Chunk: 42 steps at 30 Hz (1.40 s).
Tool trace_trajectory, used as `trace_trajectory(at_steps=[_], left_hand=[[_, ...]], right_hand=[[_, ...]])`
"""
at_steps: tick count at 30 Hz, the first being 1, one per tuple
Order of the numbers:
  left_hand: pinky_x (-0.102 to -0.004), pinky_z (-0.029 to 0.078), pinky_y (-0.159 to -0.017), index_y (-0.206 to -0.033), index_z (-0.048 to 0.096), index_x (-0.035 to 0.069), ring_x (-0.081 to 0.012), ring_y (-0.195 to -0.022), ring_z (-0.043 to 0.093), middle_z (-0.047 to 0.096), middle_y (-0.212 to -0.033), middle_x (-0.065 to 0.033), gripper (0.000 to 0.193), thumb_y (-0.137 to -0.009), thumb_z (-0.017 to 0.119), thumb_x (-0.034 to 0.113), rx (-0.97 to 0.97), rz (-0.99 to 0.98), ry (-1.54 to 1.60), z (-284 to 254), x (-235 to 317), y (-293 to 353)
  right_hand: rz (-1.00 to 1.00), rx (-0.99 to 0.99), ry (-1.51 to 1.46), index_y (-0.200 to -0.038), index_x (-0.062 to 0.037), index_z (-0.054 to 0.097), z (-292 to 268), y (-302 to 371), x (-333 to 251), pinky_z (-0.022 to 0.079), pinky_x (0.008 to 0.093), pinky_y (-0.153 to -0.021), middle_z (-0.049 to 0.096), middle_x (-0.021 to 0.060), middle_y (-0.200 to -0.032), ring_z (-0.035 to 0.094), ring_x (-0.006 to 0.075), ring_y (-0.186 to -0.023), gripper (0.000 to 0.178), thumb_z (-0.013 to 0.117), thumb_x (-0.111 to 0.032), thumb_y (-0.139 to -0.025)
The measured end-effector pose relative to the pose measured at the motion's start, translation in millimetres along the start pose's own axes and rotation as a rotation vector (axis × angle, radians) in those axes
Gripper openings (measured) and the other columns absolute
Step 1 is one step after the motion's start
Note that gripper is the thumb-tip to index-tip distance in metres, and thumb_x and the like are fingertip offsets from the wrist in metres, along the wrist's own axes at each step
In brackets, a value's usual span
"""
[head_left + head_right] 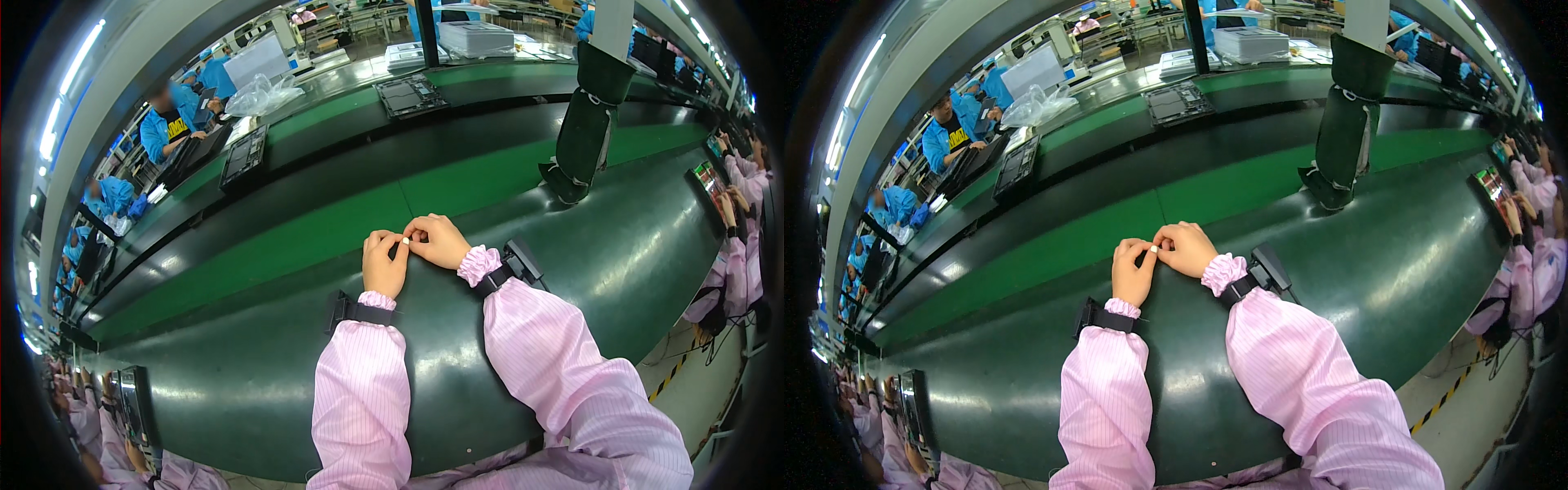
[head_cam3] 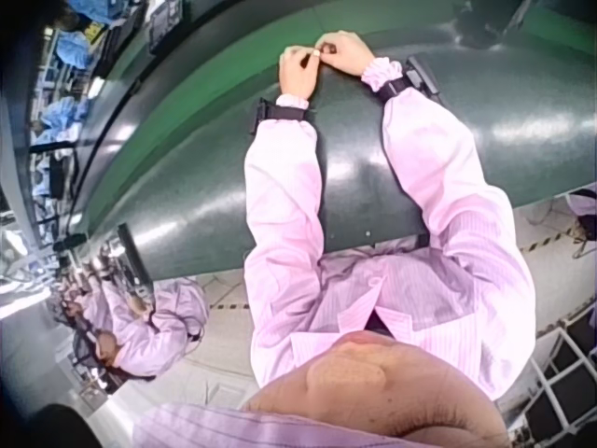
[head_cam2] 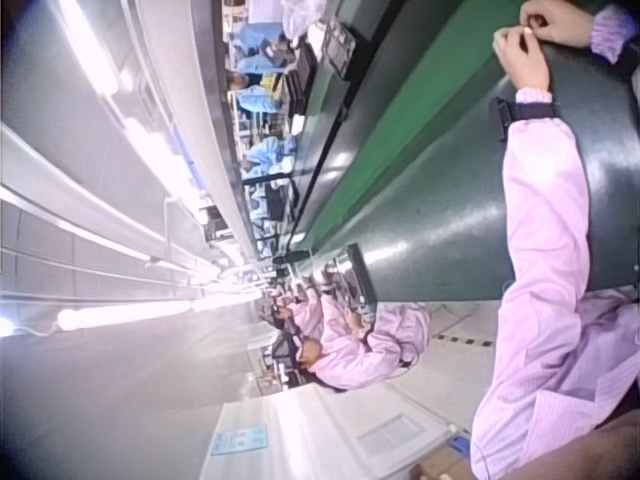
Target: Checking system diagnostics and performing touch-screen tests on multiple tablet devices at an assembly station.
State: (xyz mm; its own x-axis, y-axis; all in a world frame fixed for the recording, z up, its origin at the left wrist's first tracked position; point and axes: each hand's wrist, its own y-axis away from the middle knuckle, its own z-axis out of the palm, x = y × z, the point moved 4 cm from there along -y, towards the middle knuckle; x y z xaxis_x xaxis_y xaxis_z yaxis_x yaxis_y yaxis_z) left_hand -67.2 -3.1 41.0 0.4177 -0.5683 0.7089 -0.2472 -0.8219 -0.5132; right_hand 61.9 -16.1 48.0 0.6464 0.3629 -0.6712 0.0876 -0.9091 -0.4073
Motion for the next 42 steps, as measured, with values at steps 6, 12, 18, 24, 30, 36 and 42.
trace_trajectory(at_steps=[6,12,18,24,30,36,42], left_hand=[[-0.0333,0.039,-0.077,-0.079,0.060,0.002,-0.0253,-0.087,0.049,0.053,-0.087,-0.0097,0.012,-0.075,0.059,0.012,0.012,0.008,0.005,-1.4,-3.8,0.8],[-0.0334,0.039,-0.077,-0.080,0.060,0.002,-0.0254,-0.087,0.049,0.053,-0.087,-0.0096,0.012,-0.075,0.059,0.012,0.021,0.022,-0.001,-1.9,-3.0,3.4],[-0.0343,0.039,-0.078,-0.081,0.060,0.002,-0.0263,-0.088,0.048,0.053,-0.089,-0.0099,0.013,-0.075,0.058,0.013,0.000,0.008,-0.004,-2.9,-3.0,3.2],[-0.0344,0.039,-0.078,-0.081,0.060,0.002,-0.0264,-0.088,0.048,0.053,-0.089,-0.0101,0.012,-0.075,0.058,0.013,-0.002,0.008,-0.008,-4.6,-2.4,1.3],[-0.0349,0.039,-0.077,-0.080,0.060,0.002,-0.0265,-0.088,0.048,0.053,-0.088,-0.0102,0.012,-0.075,0.058,0.012,0.002,0.017,-0.011,-4.9,-1.7,2.4],[-0.0341,0.039,-0.077,-0.079,0.060,0.002,-0.0258,-0.087,0.049,0.053,-0.088,-0.0099,0.010,-0.075,0.057,0.011,0.019,0.021,0.003,-6.9,-2.8,3.9],[-0.0337,0.039,-0.077,-0.079,0.059,0.002,-0.0255,-0.087,0.049,0.053,-0.087,-0.0098,0.009,-0.075,0.057,0.010,0.020,0.017,0.005,-8.2,-4.5,3.1]], right_hand=[[-0.012,0.026,-0.007,-0.075,-0.0072,0.059,3.2,-0.7,0.1,0.038,0.0324,-0.073,0.056,0.0020,-0.061,0.052,0.0203,-0.068,0.013,0.059,-0.018,-0.068],[0.026,-0.003,-0.011,-0.074,-0.0067,0.059,3.0,-0.5,-0.9,0.038,0.0323,-0.072,0.056,0.0025,-0.062,0.051,0.0210,-0.067,0.014,0.059,-0.019,-0.068],[-0.006,0.006,0.003,-0.074,-0.0066,0.059,2.1,-1.5,-4.4,0.038,0.0324,-0.071,0.056,0.0026,-0.061,0.051,0.0213,-0.066,0.013,0.058,-0.019,-0.068],[-0.015,0.004,0.008,-0.073,-0.0065,0.059,3.2,-1.9,-4.3,0.037,0.0325,-0.072,0.055,0.0023,-0.060,0.052,0.0210,-0.066,0.013,0.057,-0.018,-0.069],[-0.016,0.029,-0.001,-0.073,-0.0067,0.059,3.1,0.5,-4.9,0.037,0.0321,-0.073,0.056,0.0025,-0.061,0.052,0.0210,-0.067,0.012,0.057,-0.018,-0.069],[0.013,0.003,-0.008,-0.074,-0.0071,0.060,5.2,-1.2,-6.7,0.037,0.0319,-0.072,0.055,0.0021,-0.062,0.051,0.0204,-0.067,0.012,0.057,-0.018,-0.071],[-0.028,0.008,0.018,-0.075,-0.0068,0.060,5.1,-2.1,-9.4,0.037,0.0324,-0.071,0.056,0.0024,-0.062,0.051,0.0207,-0.066,0.012,0.056,-0.017,-0.071]])
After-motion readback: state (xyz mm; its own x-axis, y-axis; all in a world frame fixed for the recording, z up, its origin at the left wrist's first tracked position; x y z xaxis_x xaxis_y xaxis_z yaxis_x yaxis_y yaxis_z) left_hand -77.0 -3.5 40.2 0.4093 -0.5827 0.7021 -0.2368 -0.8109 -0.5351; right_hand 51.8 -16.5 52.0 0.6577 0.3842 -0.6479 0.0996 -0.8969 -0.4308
